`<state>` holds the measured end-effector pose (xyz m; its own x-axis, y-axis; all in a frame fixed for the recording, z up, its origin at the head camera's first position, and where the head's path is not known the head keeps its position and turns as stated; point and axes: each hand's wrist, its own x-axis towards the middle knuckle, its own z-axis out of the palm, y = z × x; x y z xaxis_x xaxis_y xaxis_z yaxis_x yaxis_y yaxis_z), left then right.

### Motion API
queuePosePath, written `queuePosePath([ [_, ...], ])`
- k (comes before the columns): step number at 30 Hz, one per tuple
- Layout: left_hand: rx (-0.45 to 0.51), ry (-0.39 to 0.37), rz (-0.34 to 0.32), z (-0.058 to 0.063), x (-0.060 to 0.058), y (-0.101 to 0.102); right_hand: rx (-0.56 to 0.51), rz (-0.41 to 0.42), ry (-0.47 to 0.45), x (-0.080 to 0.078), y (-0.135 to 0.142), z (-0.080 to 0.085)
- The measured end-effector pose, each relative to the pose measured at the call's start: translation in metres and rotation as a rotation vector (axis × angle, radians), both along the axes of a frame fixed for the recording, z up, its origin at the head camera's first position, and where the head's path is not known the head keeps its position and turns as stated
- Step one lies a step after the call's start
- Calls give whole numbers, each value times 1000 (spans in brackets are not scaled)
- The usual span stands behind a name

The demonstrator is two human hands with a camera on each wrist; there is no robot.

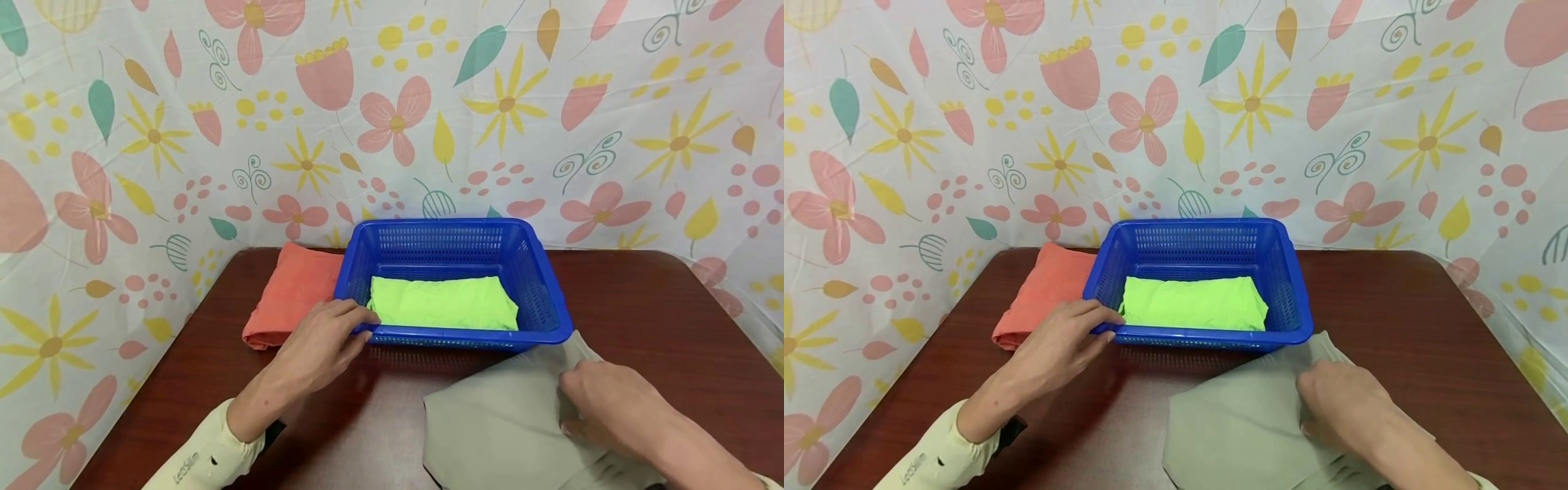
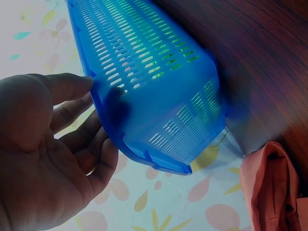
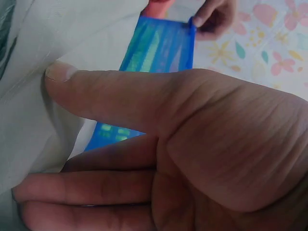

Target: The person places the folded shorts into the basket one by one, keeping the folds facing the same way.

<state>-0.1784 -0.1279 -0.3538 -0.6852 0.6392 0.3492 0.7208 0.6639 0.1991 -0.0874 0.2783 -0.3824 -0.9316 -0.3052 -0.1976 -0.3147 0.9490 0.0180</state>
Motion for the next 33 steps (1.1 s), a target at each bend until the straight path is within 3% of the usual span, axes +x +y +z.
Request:
queuePosePath([
  [13,1,-4,-2,0,0,0,-37,56,127,11,-21,-8],
  [18,5,-5,-2,0,0,0,-105,11,97,11,-25,-11],
  [26,4,7,-5,0,1,0,-129,-33,47,11,-35,-13],
  [33,1,-4,3,0,1,0,-127,-33,101,14,-45,-16],
])
